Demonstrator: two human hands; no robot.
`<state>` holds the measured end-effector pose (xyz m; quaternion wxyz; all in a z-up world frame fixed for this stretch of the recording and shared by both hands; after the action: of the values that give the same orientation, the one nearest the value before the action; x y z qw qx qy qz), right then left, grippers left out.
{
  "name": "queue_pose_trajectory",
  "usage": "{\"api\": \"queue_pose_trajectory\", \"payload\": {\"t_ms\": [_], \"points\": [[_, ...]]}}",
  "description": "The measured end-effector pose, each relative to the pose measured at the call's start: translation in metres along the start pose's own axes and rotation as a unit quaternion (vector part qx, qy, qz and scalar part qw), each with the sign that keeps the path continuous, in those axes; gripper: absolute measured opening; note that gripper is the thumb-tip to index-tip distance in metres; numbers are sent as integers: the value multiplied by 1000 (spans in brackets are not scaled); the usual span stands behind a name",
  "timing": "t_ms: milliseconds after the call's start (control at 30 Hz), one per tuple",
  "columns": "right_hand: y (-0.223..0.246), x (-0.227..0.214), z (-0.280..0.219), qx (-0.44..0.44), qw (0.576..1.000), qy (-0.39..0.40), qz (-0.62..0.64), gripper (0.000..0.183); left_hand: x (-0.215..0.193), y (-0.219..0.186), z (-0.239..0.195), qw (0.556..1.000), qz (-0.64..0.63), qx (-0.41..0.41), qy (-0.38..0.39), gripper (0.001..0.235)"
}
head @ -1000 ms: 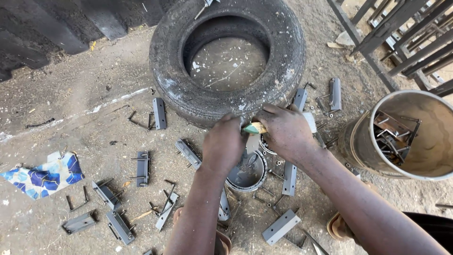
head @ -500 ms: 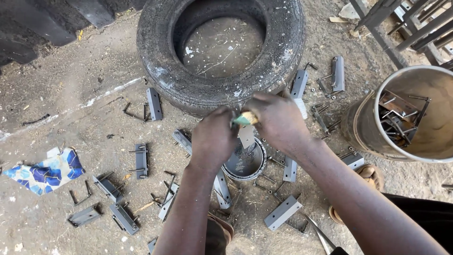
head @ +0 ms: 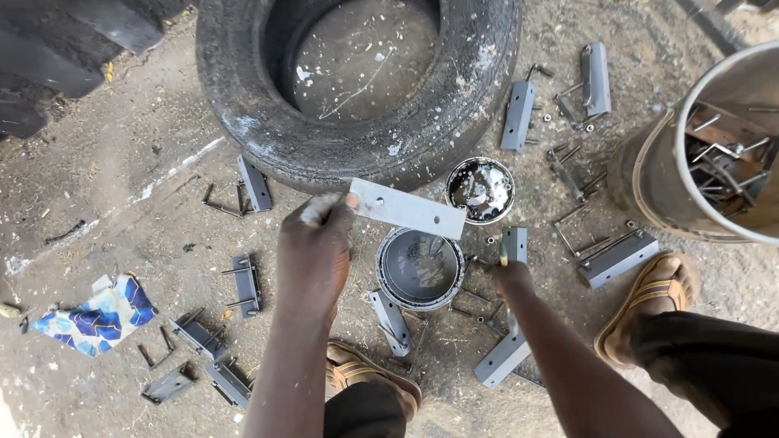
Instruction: Painting several small metal L-brackets with grey paint using a handheld brush.
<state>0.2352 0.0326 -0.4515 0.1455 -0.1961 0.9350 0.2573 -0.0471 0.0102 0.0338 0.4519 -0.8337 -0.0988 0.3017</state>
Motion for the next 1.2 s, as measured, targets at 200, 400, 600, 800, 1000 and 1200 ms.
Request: {"api": "queue_pose_trajectory", "payload": {"t_ms": [200,400,600,800,1000,1200], "points": [[3,33,-35,12,1000,-4,-2,46,1,-11,-7,998,-49,5,-33,28],[-3,47,-23,-60,993,-26,-94,37,1,9,4,994,-103,-12,-36,22],[12,3,-4,-62,998,-5,12,44,7,10,19,985,-162,-5,-53,24],[215,-142,-122,-257,956,-61,-128,36,17,15,27,985,-172,10,-31,32],[347,-194,-378,-311,922,36,-226,48,25,21,37,990,-121,-65,-13,20],[330,-182,-353,-322,886,325,70,33,32,9,31,987,-125,-98,-7,24]]}}
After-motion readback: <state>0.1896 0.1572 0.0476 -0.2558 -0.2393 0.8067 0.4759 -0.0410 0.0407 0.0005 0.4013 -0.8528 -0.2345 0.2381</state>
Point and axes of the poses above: each hand's wrist, its own z-axis towards the middle knuckle, its own x-axis out of the palm, y = z × x, the point moved 2 cm from there along z, towards the middle knuckle, and after that the axes turned 1 degree about y, right-handed, at the moved point
